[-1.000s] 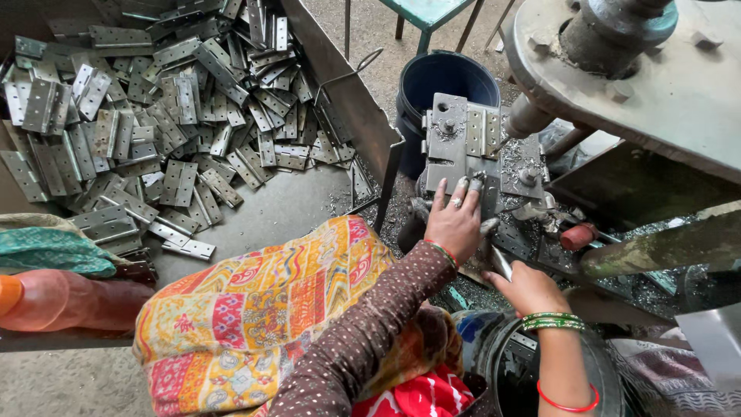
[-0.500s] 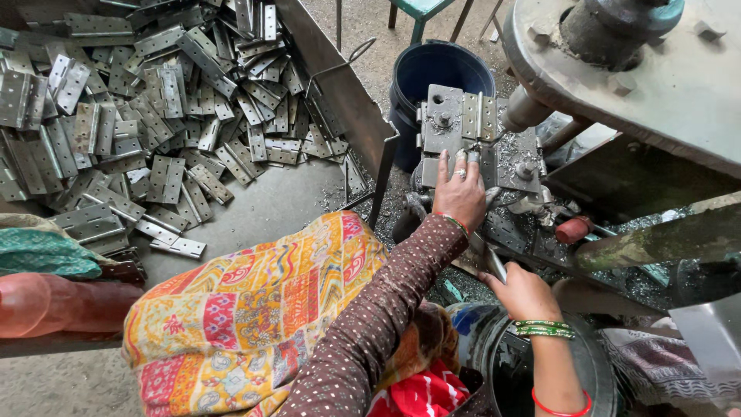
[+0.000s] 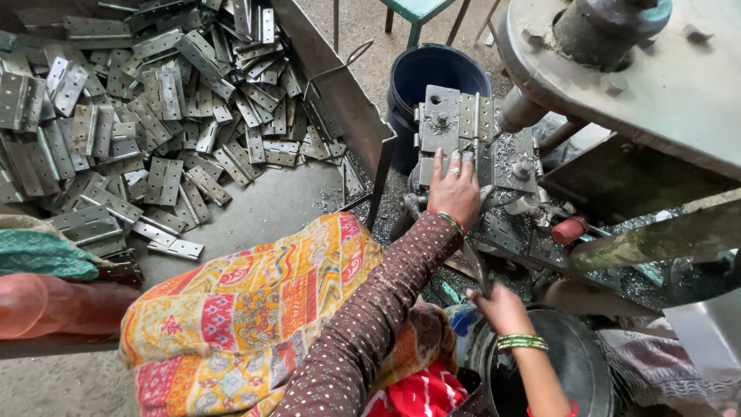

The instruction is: The person repeatedly picks up small metal plates from a bin, places them into a drill press jig, and operates the machine to drill holes. After each cycle, the person removes the plate and returns it to the bin.

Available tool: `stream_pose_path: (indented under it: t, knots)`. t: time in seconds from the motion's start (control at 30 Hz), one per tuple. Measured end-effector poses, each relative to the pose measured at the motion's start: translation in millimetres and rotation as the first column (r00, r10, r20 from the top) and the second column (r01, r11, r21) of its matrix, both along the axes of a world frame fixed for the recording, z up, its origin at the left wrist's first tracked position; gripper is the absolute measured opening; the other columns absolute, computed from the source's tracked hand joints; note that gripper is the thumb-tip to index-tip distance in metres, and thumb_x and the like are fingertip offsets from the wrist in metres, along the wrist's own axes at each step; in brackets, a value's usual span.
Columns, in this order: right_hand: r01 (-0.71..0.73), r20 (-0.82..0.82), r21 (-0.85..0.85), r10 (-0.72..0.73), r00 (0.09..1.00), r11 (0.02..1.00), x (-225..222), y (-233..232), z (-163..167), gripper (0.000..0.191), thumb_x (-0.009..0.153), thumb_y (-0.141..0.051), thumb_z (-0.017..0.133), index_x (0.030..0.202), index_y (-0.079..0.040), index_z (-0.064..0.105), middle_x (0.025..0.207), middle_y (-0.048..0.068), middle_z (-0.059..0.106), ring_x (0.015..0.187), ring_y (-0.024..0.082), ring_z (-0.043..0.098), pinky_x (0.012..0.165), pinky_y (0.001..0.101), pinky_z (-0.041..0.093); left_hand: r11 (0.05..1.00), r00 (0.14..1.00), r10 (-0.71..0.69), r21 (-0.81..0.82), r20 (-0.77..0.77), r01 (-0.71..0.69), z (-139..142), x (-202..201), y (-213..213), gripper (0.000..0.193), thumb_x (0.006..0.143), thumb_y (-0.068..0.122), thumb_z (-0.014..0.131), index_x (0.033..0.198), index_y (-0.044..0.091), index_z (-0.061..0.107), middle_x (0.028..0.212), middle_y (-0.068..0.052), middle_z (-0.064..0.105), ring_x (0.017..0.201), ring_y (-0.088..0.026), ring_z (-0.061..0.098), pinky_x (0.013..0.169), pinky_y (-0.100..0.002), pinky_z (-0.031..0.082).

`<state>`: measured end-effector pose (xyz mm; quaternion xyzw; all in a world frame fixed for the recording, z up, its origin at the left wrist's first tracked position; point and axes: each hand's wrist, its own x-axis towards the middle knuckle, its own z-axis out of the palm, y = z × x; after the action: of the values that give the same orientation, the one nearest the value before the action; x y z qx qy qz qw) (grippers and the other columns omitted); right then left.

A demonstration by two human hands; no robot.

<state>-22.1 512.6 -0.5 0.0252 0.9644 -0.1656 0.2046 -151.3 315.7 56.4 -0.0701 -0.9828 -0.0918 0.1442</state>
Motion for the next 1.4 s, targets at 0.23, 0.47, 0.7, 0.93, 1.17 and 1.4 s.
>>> stream_pose_path:
  t: [0.23, 0.47, 0.7, 0.93, 1.17, 1.4]
  knots:
    - [-0.064, -0.075, 0.068, 0.069, 0.995, 0.996, -6.6, 13.7, -1.7, 0.058, 0.089, -0.059, 0.063, 0.098, -0.002, 0.067, 0.083, 0.025, 0.072, 0.085, 0.044, 0.072, 0.078, 0.0511, 0.056, 1.0, 0.991, -0.016, 0.014, 0.131, 0.014, 11.6, -26.2, -0.7, 0.044, 0.099, 0.033, 0.044, 0.12, 0.003, 0.068, 0.14, -0.013, 0.054, 0.143, -0.032, 0.039, 0.123, -0.061, 0.006]
    - [0.034, 0.01, -0.028, -0.034, 0.999, 0.999, 18.0, 3.3, -16.5, 0.056, 0.086, -0.058, 0.065, 0.091, -0.002, 0.068, 0.074, 0.023, 0.072, 0.071, 0.039, 0.073, 0.071, 0.0485, 0.057, 1.0, 0.996, -0.026, -0.005, 0.089, 0.026, 1.7, -14.4, -1.5, 0.042, 0.104, 0.031, 0.043, 0.117, 0.004, 0.072, 0.143, -0.016, 0.056, 0.143, -0.034, 0.042, 0.125, -0.06, 0.008]
    - [-0.037, 0.131, 0.126, 0.02, 0.991, 0.991, -22.6, -4.2, 53.6, 0.058, 0.092, -0.06, 0.059, 0.096, -0.002, 0.065, 0.067, 0.019, 0.072, 0.057, 0.034, 0.074, 0.065, 0.0438, 0.057, 0.999, 0.992, -0.005, -0.038, 0.123, 0.01, -0.7, -45.0, -5.7, 0.037, 0.102, 0.024, 0.043, 0.117, 0.007, 0.072, 0.142, -0.016, 0.056, 0.144, -0.034, 0.041, 0.125, -0.061, 0.006]
    - [0.037, -0.092, 0.067, -0.031, 0.995, 0.997, 21.5, -8.7, 5.1, 0.058, 0.089, -0.06, 0.063, 0.093, -0.003, 0.067, 0.078, 0.024, 0.071, 0.079, 0.043, 0.071, 0.073, 0.0525, 0.054, 1.0, 0.998, -0.006, 0.005, 0.063, 0.006, 0.3, -31.3, -9.2, 0.039, 0.096, 0.028, 0.046, 0.112, 0.006, 0.073, 0.144, -0.014, 0.054, 0.141, -0.03, 0.042, 0.123, -0.06, 0.006]
    - [0.032, 0.14, 0.034, -0.036, 0.99, 0.999, -18.9, 2.8, 37.0, 0.059, 0.087, -0.058, 0.064, 0.098, 0.0, 0.063, 0.077, 0.025, 0.073, 0.073, 0.046, 0.075, 0.07, 0.0519, 0.058, 0.999, 0.998, -0.035, -0.026, 0.057, 0.036, 5.6, -13.9, -10.0, 0.039, 0.102, 0.029, 0.045, 0.116, 0.007, 0.073, 0.143, -0.014, 0.056, 0.141, -0.031, 0.044, 0.125, -0.061, 0.006]
    - [0.134, -0.011, 0.031, -0.134, 0.991, 0.99, 18.8, -3.8, 2.7, 0.059, 0.09, -0.061, 0.062, 0.093, -0.003, 0.068, 0.073, 0.025, 0.073, 0.074, 0.039, 0.074, 0.074, 0.0484, 0.055, 1.0, 1.0, -0.008, 0.027, 0.002, 0.008, 5.4, -14.2, -9.0, 0.039, 0.099, 0.031, 0.046, 0.114, 0.007, 0.073, 0.142, -0.011, 0.057, 0.141, -0.029, 0.044, 0.125, -0.059, 0.008]
